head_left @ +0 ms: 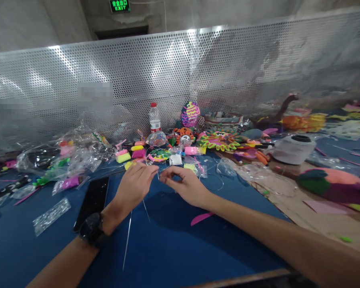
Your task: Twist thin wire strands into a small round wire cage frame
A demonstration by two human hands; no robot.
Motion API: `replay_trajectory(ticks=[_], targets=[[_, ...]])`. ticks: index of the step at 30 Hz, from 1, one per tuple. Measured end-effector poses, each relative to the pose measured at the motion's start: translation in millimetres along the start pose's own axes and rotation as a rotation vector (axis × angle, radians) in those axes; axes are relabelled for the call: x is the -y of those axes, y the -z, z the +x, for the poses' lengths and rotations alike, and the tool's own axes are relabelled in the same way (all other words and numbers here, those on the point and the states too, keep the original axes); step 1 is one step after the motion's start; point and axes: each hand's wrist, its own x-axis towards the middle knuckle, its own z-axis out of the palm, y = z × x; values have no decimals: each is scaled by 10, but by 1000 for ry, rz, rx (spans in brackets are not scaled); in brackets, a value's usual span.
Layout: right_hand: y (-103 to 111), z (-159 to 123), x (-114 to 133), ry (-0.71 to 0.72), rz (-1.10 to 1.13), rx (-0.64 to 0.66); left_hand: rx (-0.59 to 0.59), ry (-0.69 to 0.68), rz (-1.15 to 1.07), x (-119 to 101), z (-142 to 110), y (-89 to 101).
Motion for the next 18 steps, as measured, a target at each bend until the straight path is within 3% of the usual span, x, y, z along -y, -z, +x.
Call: replay_trajectory(ticks=[18], targets=[[-10,-33,-5,-38,68,55,-27,-37,23,-6,-12,-73]])
